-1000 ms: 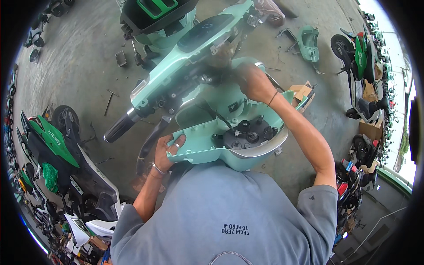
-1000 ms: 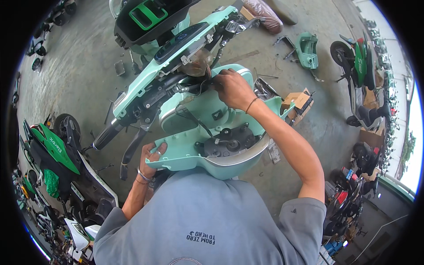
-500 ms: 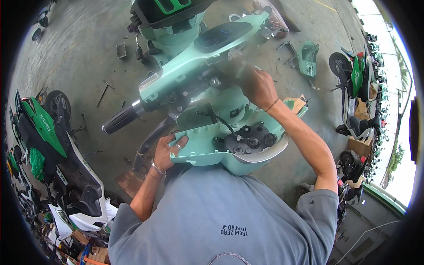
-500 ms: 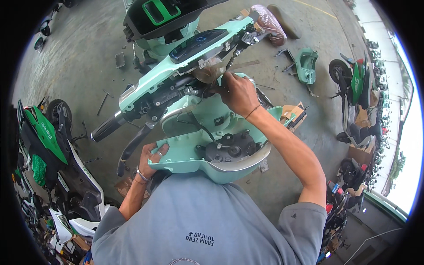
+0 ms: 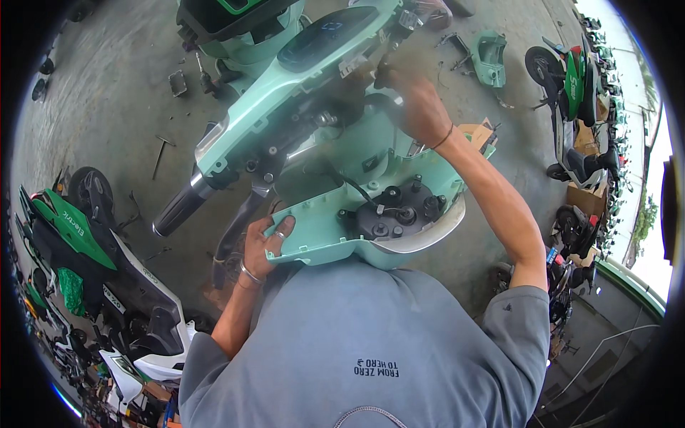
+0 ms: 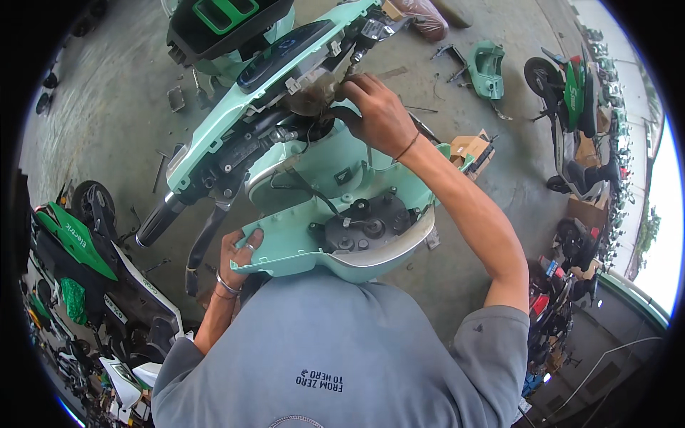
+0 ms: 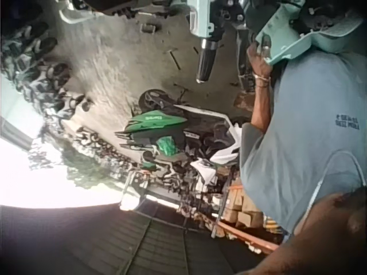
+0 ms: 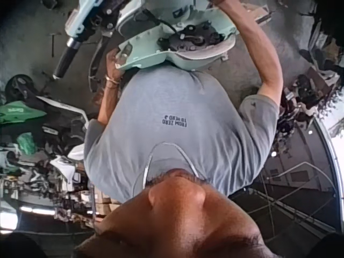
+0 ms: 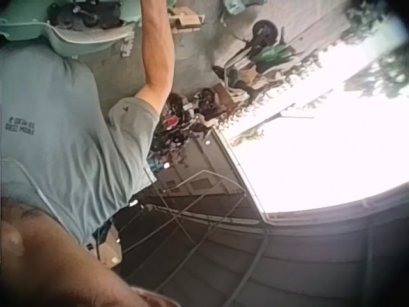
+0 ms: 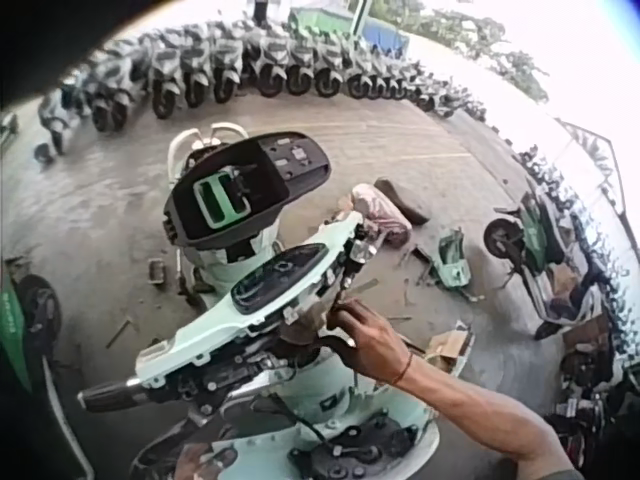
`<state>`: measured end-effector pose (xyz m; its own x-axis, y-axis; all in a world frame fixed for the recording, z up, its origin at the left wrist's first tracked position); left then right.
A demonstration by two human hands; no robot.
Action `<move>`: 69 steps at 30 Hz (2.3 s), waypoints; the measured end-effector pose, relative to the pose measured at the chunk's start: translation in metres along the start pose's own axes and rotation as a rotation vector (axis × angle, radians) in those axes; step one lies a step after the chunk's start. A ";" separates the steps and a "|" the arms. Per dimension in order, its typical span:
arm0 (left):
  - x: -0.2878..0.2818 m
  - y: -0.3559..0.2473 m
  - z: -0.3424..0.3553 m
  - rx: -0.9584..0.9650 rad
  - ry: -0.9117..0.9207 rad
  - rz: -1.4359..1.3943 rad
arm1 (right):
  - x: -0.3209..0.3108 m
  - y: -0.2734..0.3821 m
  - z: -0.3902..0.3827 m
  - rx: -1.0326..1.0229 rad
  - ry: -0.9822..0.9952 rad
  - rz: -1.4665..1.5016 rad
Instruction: The person assembles the front panel of an electric scooter by aligning the components and then secures it by using a screwdriver to tighten several screws on the side.
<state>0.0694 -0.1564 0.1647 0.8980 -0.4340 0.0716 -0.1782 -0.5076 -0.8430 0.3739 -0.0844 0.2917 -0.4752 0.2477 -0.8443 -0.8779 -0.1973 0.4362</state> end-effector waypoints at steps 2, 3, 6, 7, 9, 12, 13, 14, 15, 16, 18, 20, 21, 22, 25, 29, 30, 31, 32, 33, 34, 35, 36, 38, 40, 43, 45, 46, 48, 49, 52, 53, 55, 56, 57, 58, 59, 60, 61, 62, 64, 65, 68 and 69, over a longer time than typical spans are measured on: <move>0.001 0.005 0.001 -0.028 0.035 0.035 | -0.020 0.008 0.000 -0.092 -0.087 -0.032; -0.001 0.008 0.001 -0.046 0.053 0.056 | -0.017 0.014 0.002 -0.168 -0.075 -0.071; -0.003 0.005 0.001 -0.082 0.129 0.224 | -0.004 0.027 0.010 -0.363 -0.020 -0.160; -0.004 0.001 -0.001 -0.067 0.086 0.159 | 0.000 0.028 0.014 -0.381 -0.007 -0.178; -0.001 -0.005 -0.002 -0.034 0.002 0.031 | 0.006 0.028 0.018 -0.415 0.017 -0.217; -0.007 0.024 -0.008 -0.275 0.091 0.182 | 0.021 0.021 0.020 -0.404 0.166 -0.207; -0.008 0.023 -0.007 -0.266 0.092 0.202 | 0.025 0.018 0.020 -0.391 0.213 -0.196; -0.009 0.019 -0.007 -0.256 0.094 0.224 | 0.027 0.018 0.020 -0.402 0.225 -0.193; -0.008 0.017 -0.007 -0.246 0.099 0.244 | 0.028 0.019 0.021 -0.412 0.239 -0.193; -0.009 0.018 -0.009 -0.273 0.108 0.260 | 0.030 0.020 0.021 -0.421 0.252 -0.192; -0.010 0.020 -0.010 -0.321 0.124 0.294 | 0.034 0.021 0.023 -0.424 0.303 -0.225; -0.007 0.006 -0.005 -0.134 0.039 0.247 | 0.035 0.019 0.027 -0.421 0.321 -0.215; -0.007 -0.002 -0.003 -0.040 0.001 0.226 | 0.035 0.016 0.030 -0.402 0.321 -0.209; -0.003 -0.003 -0.003 -0.060 0.025 0.219 | 0.035 0.013 0.032 -0.382 0.320 -0.203; -0.001 -0.009 -0.002 -0.121 0.095 0.232 | 0.032 0.002 0.040 -0.327 0.353 -0.173; -0.001 -0.008 0.000 -0.132 0.043 0.215 | 0.023 -0.010 0.038 -0.448 0.125 -0.130; -0.008 -0.001 -0.001 -0.133 -0.004 0.195 | 0.027 -0.011 0.044 -0.435 0.122 -0.031; -0.013 0.004 -0.003 -0.135 -0.045 0.168 | 0.026 -0.010 0.046 -0.422 0.124 0.061; -0.013 -0.005 -0.004 -0.129 -0.070 0.198 | 0.027 -0.011 0.044 -0.391 0.145 0.035; -0.009 -0.007 -0.003 -0.114 -0.062 0.204 | 0.026 -0.011 0.045 -0.371 0.166 0.006; -0.008 -0.008 -0.001 -0.098 -0.055 0.213 | 0.025 -0.011 0.046 -0.349 0.185 -0.021; -0.006 -0.010 0.001 -0.082 -0.050 0.219 | 0.024 -0.011 0.046 -0.329 0.206 -0.047; -0.004 -0.018 -0.003 -0.041 -0.125 0.218 | 0.022 -0.008 0.046 -0.314 0.225 -0.065; -0.007 -0.017 -0.002 -0.025 -0.149 0.232 | 0.013 -0.006 0.042 -0.263 0.272 -0.033; -0.011 -0.008 -0.001 -0.025 -0.167 0.214 | 0.015 -0.006 0.036 -0.241 0.264 -0.075; -0.015 0.003 -0.002 -0.028 -0.174 0.159 | 0.018 0.006 0.029 -0.226 0.326 -0.152; -0.015 0.004 -0.002 -0.004 -0.158 0.137 | 0.011 0.023 0.017 -0.346 0.164 -0.102; -0.014 0.007 -0.002 -0.025 -0.139 0.127 | 0.012 0.029 0.011 -0.408 0.157 -0.111; -0.007 0.002 -0.005 -0.032 -0.152 0.102 | 0.010 0.041 0.000 -0.485 0.064 -0.150; -0.006 -0.001 -0.008 -0.035 -0.166 0.091 | 0.008 0.043 0.002 -0.468 0.023 -0.133; -0.008 0.000 -0.006 -0.047 -0.175 0.130 | 0.012 0.046 -0.002 -0.517 0.039 -0.351; -0.001 -0.005 -0.005 -0.087 -0.120 0.115 | 0.015 0.045 -0.001 -0.514 0.035 -0.377; -0.002 -0.003 -0.004 -0.090 -0.095 0.119 | 0.015 0.052 0.004 -0.533 -0.029 -0.302; 0.000 -0.004 -0.005 -0.126 -0.058 0.091 | 0.017 0.055 0.004 -0.498 0.005 -0.287; 0.004 -0.004 -0.004 -0.160 -0.017 0.062 | 0.020 0.055 0.006 -0.461 0.041 -0.275; 0.003 -0.002 -0.003 -0.159 0.000 0.057 | 0.019 0.056 0.008 -0.462 0.013 -0.247; 0.003 0.001 -0.002 -0.158 0.018 0.052 | 0.021 0.055 0.007 -0.460 0.017 -0.284; 0.005 0.002 0.000 -0.154 0.040 0.046 | 0.022 0.052 0.006 -0.451 0.014 -0.277; 0.007 0.002 0.000 -0.158 0.040 0.028 | 0.023 0.049 0.006 -0.440 0.011 -0.271; 0.010 -0.002 0.001 -0.160 0.043 0.010 | 0.025 0.047 0.006 -0.432 0.037 -0.263; 0.011 -0.002 0.000 -0.167 0.042 -0.011 | 0.033 0.047 0.007 -0.425 0.092 -0.239; 0.010 0.000 0.000 -0.170 0.046 -0.013 | 0.033 0.048 0.008 -0.405 0.090 -0.222; 0.006 0.007 -0.003 -0.201 0.048 -0.001 | 0.030 0.059 0.012 -0.379 0.071 -0.212; 0.004 0.009 -0.004 -0.210 0.046 0.009 | 0.032 0.060 0.015 -0.364 0.107 -0.234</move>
<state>0.0694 -0.1654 0.1594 0.8775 -0.4706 0.0929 -0.2704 -0.6452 -0.7145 0.3052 -0.0744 0.2949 -0.2409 0.2296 -0.9430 -0.8743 -0.4732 0.1082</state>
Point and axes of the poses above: each hand's wrist, its own z-axis towards the middle knuckle, its own x-axis out of the palm, y = z × x, the point moved 10 cm from there along z, towards the middle knuckle, and after that the axes turned 4 degrees about -z, right-handed, at the moved point
